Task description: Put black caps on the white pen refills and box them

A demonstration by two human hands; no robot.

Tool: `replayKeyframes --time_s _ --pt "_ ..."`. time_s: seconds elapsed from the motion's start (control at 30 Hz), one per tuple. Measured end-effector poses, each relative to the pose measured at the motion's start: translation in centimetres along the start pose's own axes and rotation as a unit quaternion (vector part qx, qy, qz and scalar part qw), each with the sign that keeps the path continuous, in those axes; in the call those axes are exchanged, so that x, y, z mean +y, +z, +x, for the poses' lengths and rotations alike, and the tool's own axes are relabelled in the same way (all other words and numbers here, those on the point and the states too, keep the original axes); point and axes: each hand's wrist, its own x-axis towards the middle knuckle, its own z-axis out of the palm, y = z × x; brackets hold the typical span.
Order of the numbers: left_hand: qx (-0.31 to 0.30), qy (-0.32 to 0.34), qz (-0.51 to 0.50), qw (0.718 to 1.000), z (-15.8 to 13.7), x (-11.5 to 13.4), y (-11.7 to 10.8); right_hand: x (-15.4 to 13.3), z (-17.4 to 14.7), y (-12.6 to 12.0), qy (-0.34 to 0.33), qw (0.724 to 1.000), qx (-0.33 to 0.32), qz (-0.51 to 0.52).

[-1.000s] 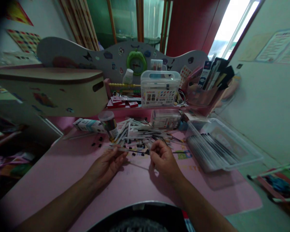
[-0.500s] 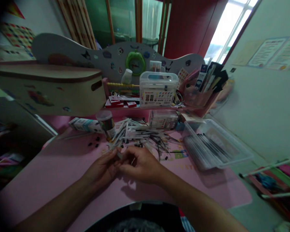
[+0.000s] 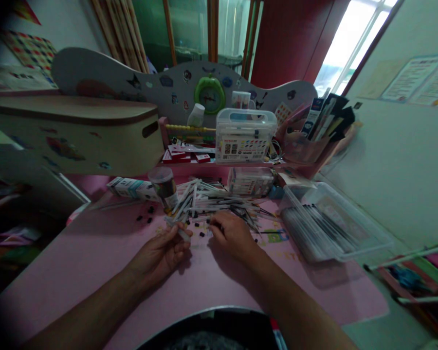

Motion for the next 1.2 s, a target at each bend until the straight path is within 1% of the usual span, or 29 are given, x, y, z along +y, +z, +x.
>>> replayKeyframes --time_s 0.07,0.13,0.2,0.27,0.3,0.37,0.4,0.43,0.5,0.6,0.63,0.67,0.73,0.93,1.1,1.2 --pt "0.008 0.004 -0.002 1.0 0.1 0.2 0.0 0.5 -0.2 0.1 0.004 0.994 -0.016 -0.111" --pt "0.017 0.007 -0.002 1.0 0.1 0.4 0.2 0.7 -0.5 0.6 0.017 0.985 -0.04 -0.169" --pt "0.023 0.008 -0.001 1.0 0.1 0.5 0.4 0.8 -0.7 1.2 0.02 0.981 -0.049 -0.186" --pt "0.027 0.013 0.0 1.0 0.1 0.5 0.4 0.7 -0.8 1.5 0.013 0.985 -0.035 -0.169" --pt "0.029 0.016 0.001 0.999 0.1 0.4 0.4 0.6 -0.8 1.6 0.012 0.99 -0.019 -0.141" --pt "0.029 0.022 0.003 0.999 0.2 0.2 0.2 0.5 -0.8 1.7 0.036 0.999 0.015 -0.014" --pt "0.028 0.024 0.004 0.999 0.2 0.1 0.1 0.4 -0.7 1.7 0.056 0.996 0.027 0.059" --pt "0.026 0.026 0.005 0.999 0.3 0.0 0.0 0.3 -0.7 1.8 0.081 0.987 0.034 0.135" --pt "0.025 0.03 0.005 0.999 0.3 -0.1 -0.2 0.0 -0.8 2.2 0.134 0.95 0.031 0.282" --pt "0.038 0.038 0.002 0.999 0.4 -0.3 -0.2 -0.2 -0.9 3.0 0.193 0.871 0.037 0.45" --pt "0.044 0.039 0.001 0.998 0.5 -0.3 -0.1 -0.3 -0.9 3.2 0.204 0.847 0.044 0.489" --pt "0.049 0.04 0.0 0.998 0.5 -0.3 0.0 -0.3 -0.9 3.5 0.21 0.833 0.051 0.509" --pt "0.053 0.041 -0.002 0.998 0.5 -0.3 0.1 -0.4 -0.9 3.8 0.216 0.819 0.057 0.528" --pt "0.054 0.045 -0.006 0.998 0.5 -0.4 0.2 -0.3 -0.8 4.2 0.218 0.824 0.061 0.52" --pt "0.056 0.042 0.021 0.997 0.5 -0.5 0.2 0.0 -0.7 4.2 0.209 0.824 0.057 0.524" --pt "0.06 0.042 0.032 0.997 0.4 -0.5 0.3 0.1 -0.8 4.1 0.217 0.828 0.057 0.514"
